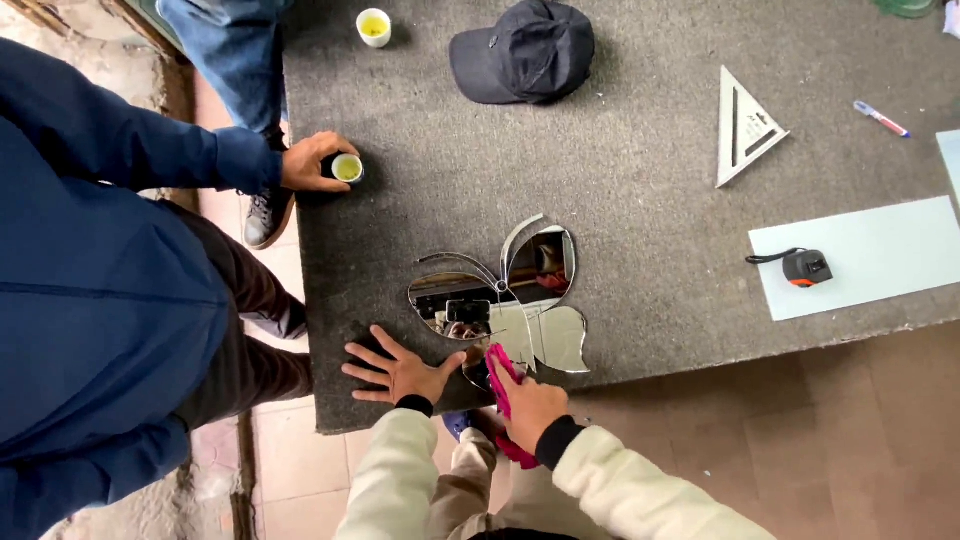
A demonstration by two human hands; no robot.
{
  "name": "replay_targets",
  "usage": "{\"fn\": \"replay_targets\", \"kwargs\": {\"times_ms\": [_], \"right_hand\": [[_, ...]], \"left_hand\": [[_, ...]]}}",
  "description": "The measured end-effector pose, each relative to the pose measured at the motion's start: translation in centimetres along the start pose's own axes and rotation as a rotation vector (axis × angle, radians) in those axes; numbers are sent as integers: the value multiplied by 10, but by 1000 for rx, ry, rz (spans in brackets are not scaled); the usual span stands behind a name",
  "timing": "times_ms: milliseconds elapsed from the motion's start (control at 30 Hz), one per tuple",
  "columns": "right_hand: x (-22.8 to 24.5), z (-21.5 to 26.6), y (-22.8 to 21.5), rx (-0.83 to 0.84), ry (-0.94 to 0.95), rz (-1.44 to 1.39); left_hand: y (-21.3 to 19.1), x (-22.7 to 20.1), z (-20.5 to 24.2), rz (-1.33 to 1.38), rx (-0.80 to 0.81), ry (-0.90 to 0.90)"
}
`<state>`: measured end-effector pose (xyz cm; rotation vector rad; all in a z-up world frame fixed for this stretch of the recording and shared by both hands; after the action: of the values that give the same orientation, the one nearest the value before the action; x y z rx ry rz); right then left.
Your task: Cleaning a butterfly-shaped mirror piece with a cloth and mounting it onto a wall in a workshop.
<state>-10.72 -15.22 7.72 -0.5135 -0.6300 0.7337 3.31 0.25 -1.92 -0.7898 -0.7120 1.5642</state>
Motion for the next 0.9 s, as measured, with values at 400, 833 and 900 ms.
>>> {"fn": "replay_targets", "kwargs": {"times_ms": [400,833,900], "right_hand": [[-26,4,2,42,24,26],[-29,9,-18,36,71,-207],[-30,9,-28,0,85,-188]], "left_hand": [[-2,-1,3,-17,-1,-13],[0,1,2,-32,8,-9],[-2,0,5,-42,3,-4]]}}
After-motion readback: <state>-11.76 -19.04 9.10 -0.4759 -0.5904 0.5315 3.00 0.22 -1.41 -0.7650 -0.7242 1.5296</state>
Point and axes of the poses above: each hand's wrist, its own z-axis away from the middle knuckle, its own y-axis out of the palm, x = y × z, the point moved 4 cm from there along -z, towards the middle knuckle, and after that the axes turned 15 degrees about -z, right-handed, at the moved point
